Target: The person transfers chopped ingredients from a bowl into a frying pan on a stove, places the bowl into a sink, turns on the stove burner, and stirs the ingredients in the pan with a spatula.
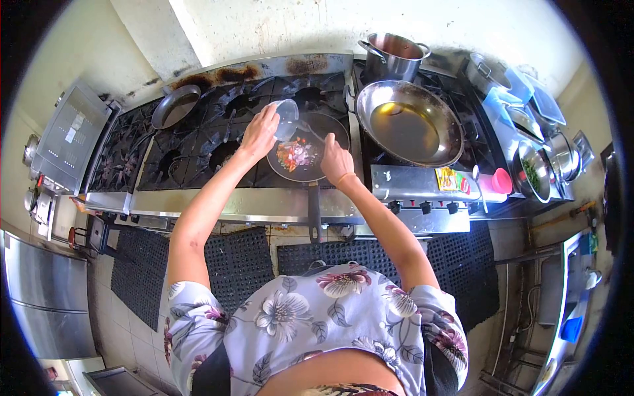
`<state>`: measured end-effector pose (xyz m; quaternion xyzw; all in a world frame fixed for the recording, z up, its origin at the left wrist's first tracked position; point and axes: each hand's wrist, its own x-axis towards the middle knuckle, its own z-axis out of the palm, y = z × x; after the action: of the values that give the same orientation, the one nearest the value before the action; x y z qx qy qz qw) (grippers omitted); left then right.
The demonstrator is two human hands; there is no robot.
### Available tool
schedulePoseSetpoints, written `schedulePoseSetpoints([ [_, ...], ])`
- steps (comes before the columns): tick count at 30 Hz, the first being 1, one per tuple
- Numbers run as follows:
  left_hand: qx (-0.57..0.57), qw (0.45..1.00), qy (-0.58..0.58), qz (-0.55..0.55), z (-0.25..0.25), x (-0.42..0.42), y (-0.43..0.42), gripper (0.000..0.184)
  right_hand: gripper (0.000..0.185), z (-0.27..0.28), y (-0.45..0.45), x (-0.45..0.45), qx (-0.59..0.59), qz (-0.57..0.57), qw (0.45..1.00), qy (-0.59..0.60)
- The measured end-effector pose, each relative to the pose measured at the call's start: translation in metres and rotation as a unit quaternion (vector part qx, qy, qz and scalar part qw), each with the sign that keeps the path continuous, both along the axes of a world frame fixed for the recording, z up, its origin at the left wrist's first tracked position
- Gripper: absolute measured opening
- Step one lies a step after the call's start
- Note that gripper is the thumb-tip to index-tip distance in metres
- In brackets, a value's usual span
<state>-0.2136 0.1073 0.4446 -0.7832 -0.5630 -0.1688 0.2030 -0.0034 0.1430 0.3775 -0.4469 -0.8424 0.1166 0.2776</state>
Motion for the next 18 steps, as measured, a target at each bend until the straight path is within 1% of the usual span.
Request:
schedulePoseSetpoints([
  [2,-0.001,1.000,0.012,0.005,0.009,0.005,-0.001,0.038,0.030,0.001,-0.003,-0.002,0.001,0.004,1.000,-0.023],
  [3,0.004,0.999,0.040,0.005,0.011,0.005,0.000,0.036,0.033,0.002,-0.004,-0.002,0.001,0.006,0.999,-0.034],
  [6,0.018,0.993,0.114,0.005,0.012,0.006,0.003,0.031,0.040,-0.002,-0.003,-0.003,0.000,0.005,1.000,0.008],
  [8,0.029,0.989,0.148,0.004,0.007,0.007,0.006,0.032,0.040,-0.001,0.002,-0.006,-0.008,0.001,1.000,0.001],
  [12,0.034,0.986,0.162,-0.006,0.007,0.010,0.006,0.027,0.035,0.006,-0.001,-0.010,-0.012,0.009,1.000,-0.008],
  [15,0.032,0.983,0.180,-0.007,0.008,0.013,0.006,0.026,0.032,0.009,-0.001,-0.014,-0.013,0.015,0.999,0.031],
  [18,0.034,0.978,0.204,-0.005,0.006,0.015,0.005,0.026,0.030,0.010,-0.001,-0.017,-0.037,0.014,0.999,-0.005],
])
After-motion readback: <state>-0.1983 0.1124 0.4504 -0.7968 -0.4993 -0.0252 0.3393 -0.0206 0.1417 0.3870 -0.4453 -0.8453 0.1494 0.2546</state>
